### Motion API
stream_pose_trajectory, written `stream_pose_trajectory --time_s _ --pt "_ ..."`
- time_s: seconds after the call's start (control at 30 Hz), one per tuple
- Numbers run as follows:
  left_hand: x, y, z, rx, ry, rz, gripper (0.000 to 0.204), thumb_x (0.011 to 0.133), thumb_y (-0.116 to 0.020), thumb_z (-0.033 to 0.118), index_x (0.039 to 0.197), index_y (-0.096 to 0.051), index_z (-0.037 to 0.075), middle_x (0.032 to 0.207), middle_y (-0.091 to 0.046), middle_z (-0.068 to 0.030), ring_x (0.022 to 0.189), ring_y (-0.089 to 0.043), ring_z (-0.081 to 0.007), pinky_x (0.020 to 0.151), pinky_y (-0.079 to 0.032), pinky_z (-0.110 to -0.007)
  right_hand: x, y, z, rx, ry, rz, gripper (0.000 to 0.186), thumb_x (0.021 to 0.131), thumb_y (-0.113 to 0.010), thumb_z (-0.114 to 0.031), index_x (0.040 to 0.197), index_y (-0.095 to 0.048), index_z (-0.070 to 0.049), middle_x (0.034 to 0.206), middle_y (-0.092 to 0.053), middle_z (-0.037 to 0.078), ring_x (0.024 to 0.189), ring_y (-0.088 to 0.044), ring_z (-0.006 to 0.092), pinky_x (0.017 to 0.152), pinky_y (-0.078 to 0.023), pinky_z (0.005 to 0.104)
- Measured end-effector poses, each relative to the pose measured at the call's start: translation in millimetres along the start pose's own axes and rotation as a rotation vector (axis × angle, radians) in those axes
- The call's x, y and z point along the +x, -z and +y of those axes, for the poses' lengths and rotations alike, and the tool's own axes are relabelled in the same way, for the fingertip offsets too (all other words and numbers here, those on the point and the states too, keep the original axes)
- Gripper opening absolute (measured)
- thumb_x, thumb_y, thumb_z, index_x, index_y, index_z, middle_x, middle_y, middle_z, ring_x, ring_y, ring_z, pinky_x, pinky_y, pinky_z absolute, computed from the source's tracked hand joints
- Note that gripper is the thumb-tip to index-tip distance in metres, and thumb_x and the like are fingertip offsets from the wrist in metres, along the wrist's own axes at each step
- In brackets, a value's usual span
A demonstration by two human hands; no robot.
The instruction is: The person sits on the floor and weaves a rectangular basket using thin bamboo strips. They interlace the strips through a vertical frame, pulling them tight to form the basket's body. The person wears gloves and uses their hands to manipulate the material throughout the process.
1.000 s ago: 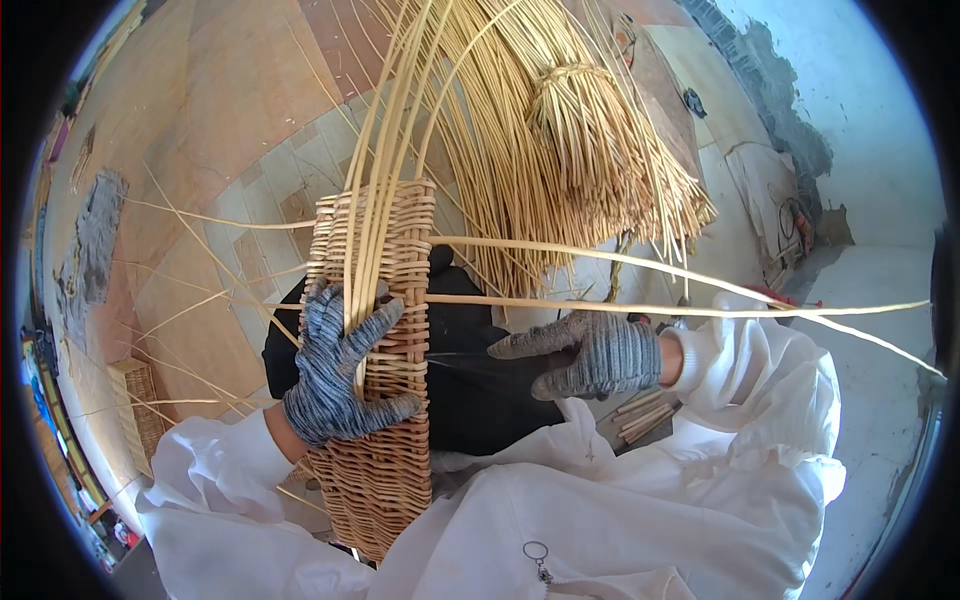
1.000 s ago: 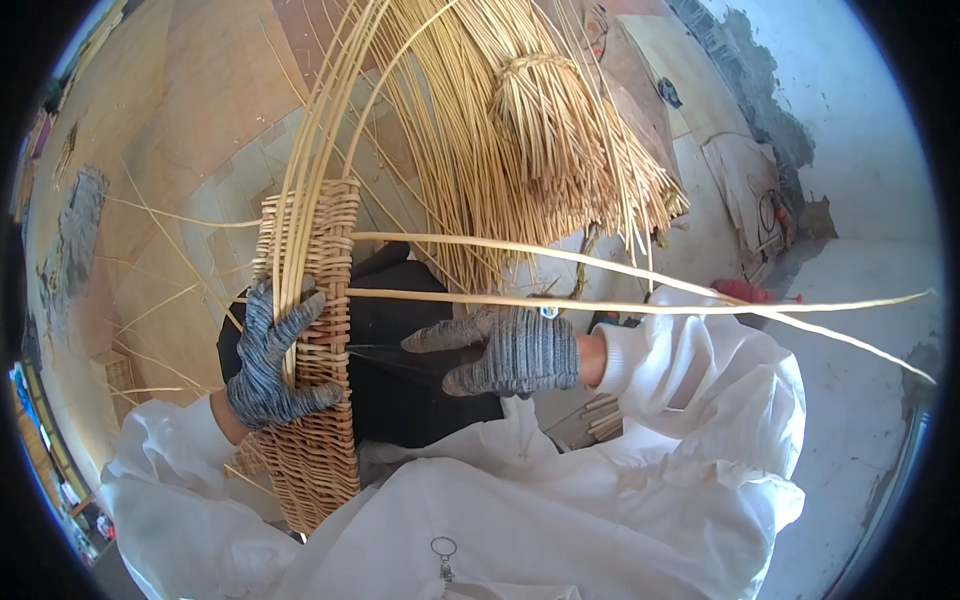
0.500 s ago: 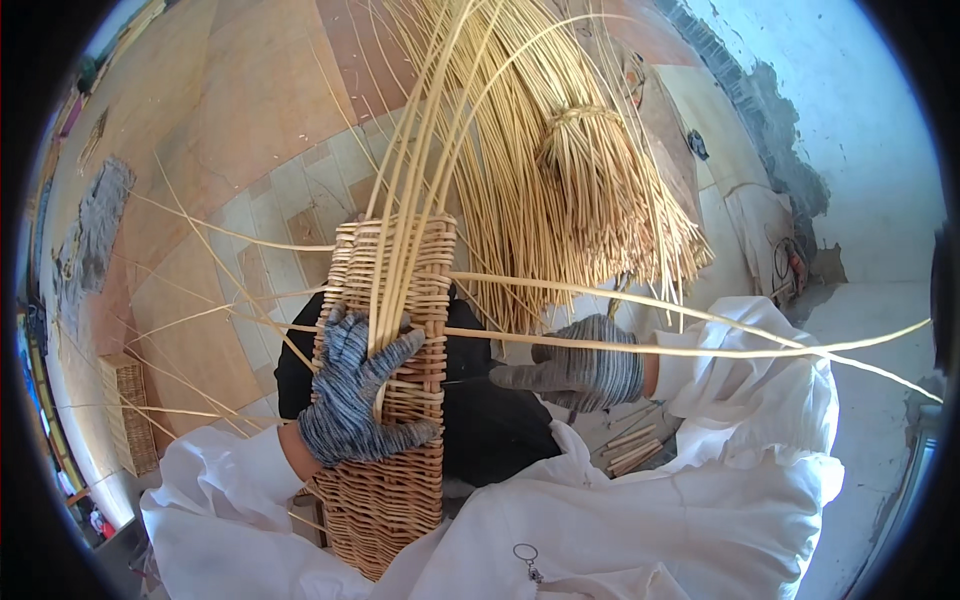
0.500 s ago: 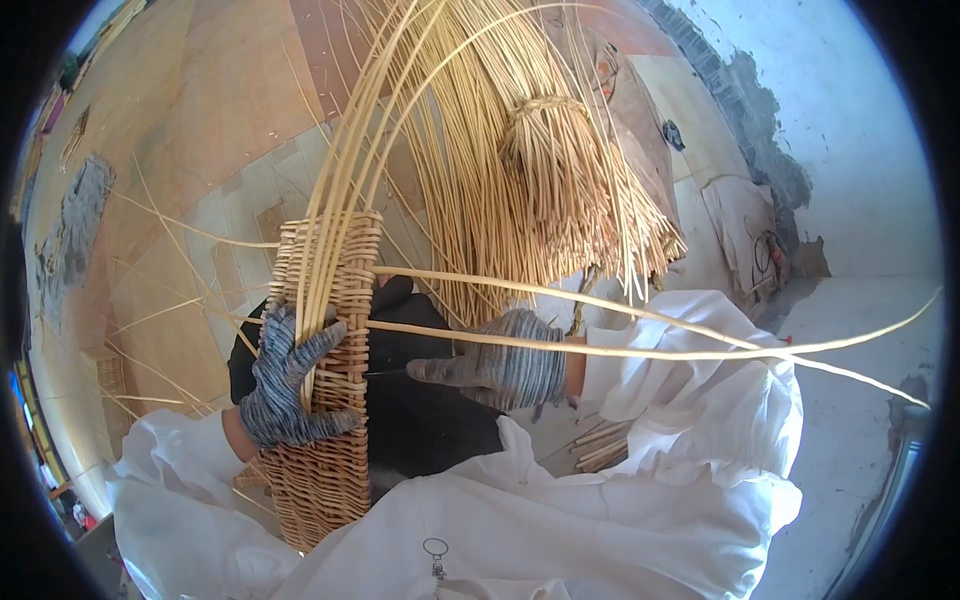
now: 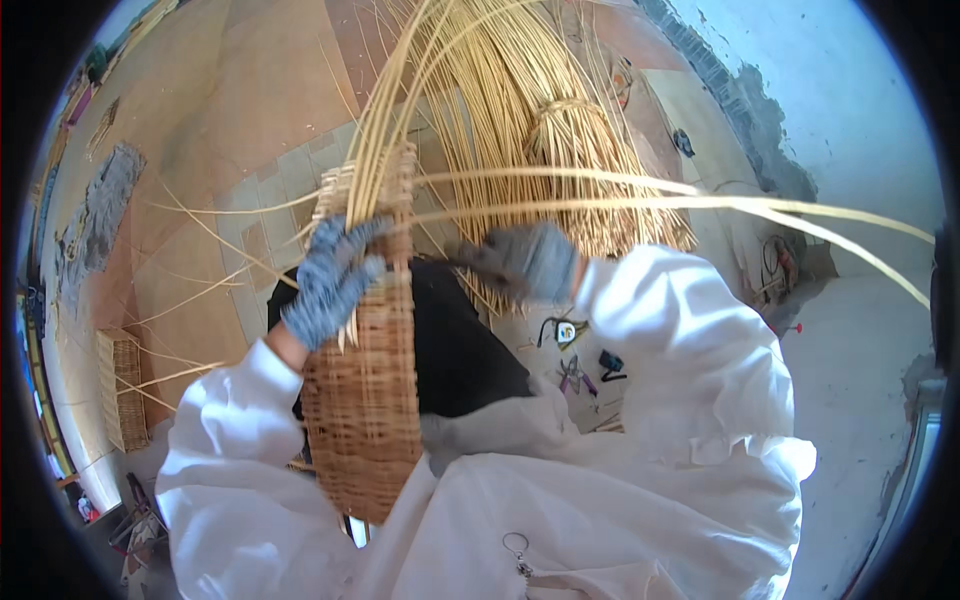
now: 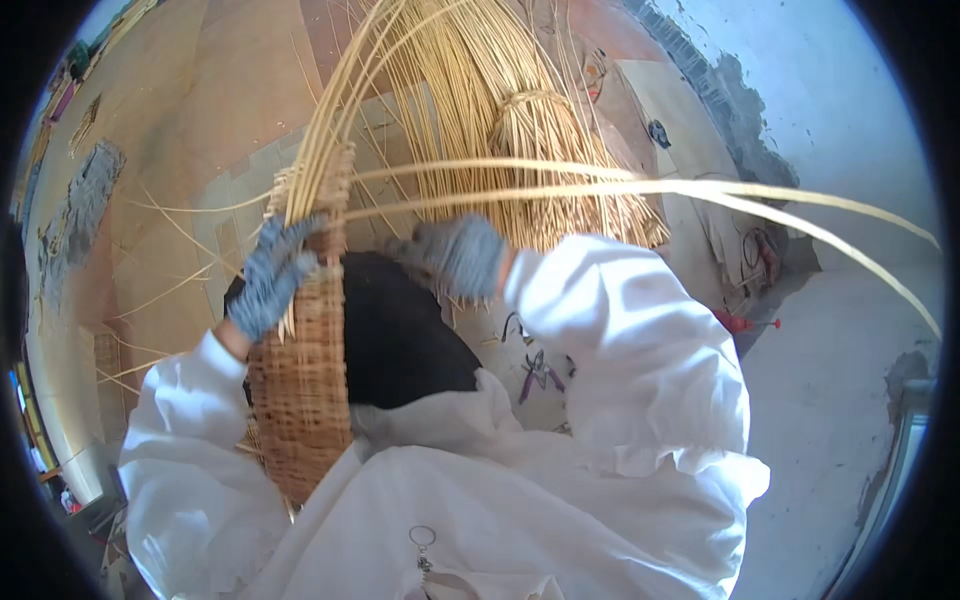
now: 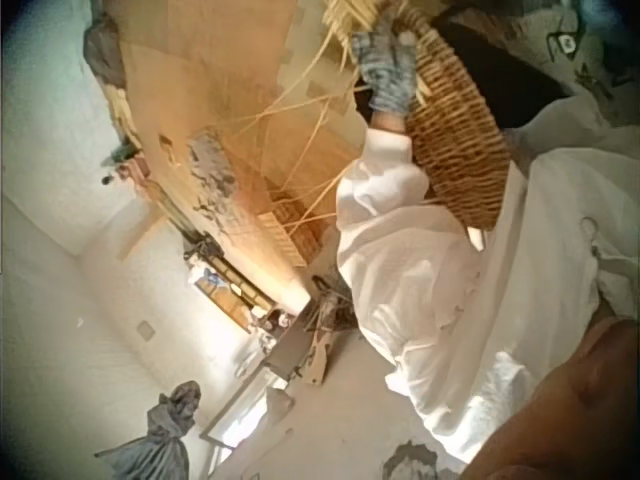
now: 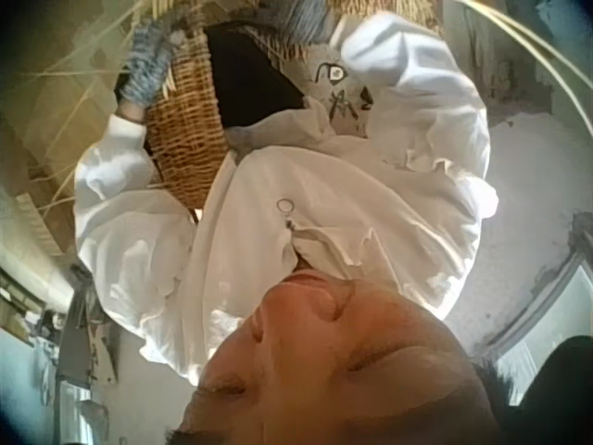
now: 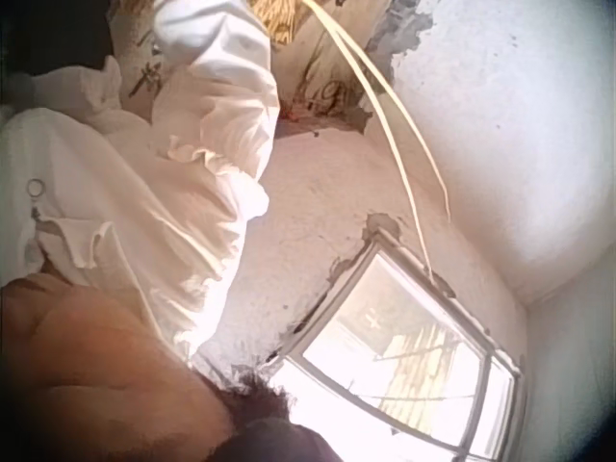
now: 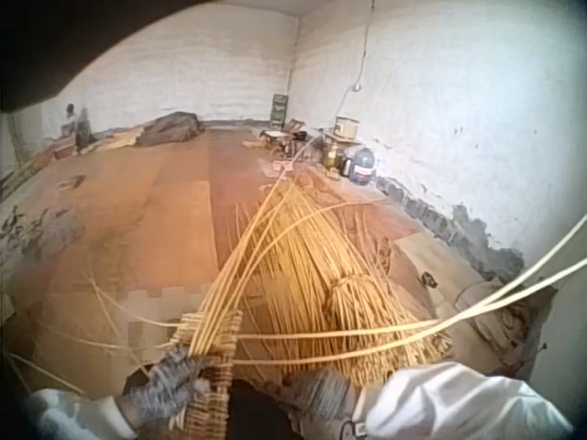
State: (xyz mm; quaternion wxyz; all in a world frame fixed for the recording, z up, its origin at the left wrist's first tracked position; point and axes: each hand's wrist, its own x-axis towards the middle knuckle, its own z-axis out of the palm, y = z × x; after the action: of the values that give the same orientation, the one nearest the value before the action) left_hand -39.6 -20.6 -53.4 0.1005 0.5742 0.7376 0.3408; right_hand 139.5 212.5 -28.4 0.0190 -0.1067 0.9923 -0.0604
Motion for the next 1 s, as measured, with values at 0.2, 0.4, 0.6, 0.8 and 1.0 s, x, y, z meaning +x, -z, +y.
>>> stream_pose_trajectory --time_s 0.2,0.4,0.6,0.8,1.0 --pt "-15.6 -14.9 -4.3 -0.675 0.194 0.333 0.081 0.086 -0.062 0.01 0.148 -0.01 0.008 0.127 -0.053 -0.0138 0.114 -0.049 -0.0186 0.095 -0.04 -0.03 18.6 25.0 -34.7 -0.33 -0.251 -0.081 0.041 0.085 -0.053 -0.018 0.126 -0.053 -0.022 0.09 -0.063 0.012 0.088 -0.062 0.0298 0.076 -0.05 0.0365" --pt "-32.0 5.1 96.2 -1.153 0.127 0.235 0.077 0.085 -0.061 0.005 0.146 -0.013 0.006 0.118 -0.057 -0.0156 0.105 -0.059 -0.0257 0.087 -0.05 -0.035 59.0 51.3 -42.2 0.66 -0.174 0.3 0.037 0.085 -0.064 -0.024 0.116 -0.058 -0.004 0.097 -0.066 0.012 0.086 -0.064 0.0279 0.073 -0.052 0.033" --pt "-33.2 -6.7 106.0 -1.431 0.39 0.213 0.038 0.089 -0.057 0.004 0.126 -0.047 0.0 0.118 -0.058 -0.0167 0.101 -0.062 -0.026 0.081 -0.056 -0.036 90.8 63.4 -23.1 1.731 -0.272 0.13 0.037 0.077 -0.075 -0.012 0.106 -0.061 0.006 0.086 -0.068 0.013 0.073 -0.068 0.0207 0.053 -0.059 0.0297" --pt "-32.5 -9.4 100.1 -1.402 0.397 0.249 0.036 0.09 -0.056 0.005 0.125 -0.049 -0.001 0.116 -0.059 -0.0155 0.099 -0.063 -0.0263 0.078 -0.057 -0.037 93.9 69.8 -22.3 1.786 -0.203 0.092 0.036 0.077 -0.075 -0.013 0.105 -0.062 0.005 0.089 -0.068 0.013 0.074 -0.068 0.0222 0.056 -0.06 0.0322" --pt "-28.4 -8.5 105.3 -1.418 0.398 0.297 0.034 0.089 -0.056 0.002 0.122 -0.051 -0.001 0.115 -0.06 -0.0153 0.098 -0.064 -0.0275 0.077 -0.058 -0.038 97.7 82.4 -23.7 1.642 -0.161 0.081 0.033 0.076 -0.077 -0.021 0.094 -0.064 0.004 0.081 -0.068 0.014 0.067 -0.068 0.0223 0.054 -0.059 0.0343"
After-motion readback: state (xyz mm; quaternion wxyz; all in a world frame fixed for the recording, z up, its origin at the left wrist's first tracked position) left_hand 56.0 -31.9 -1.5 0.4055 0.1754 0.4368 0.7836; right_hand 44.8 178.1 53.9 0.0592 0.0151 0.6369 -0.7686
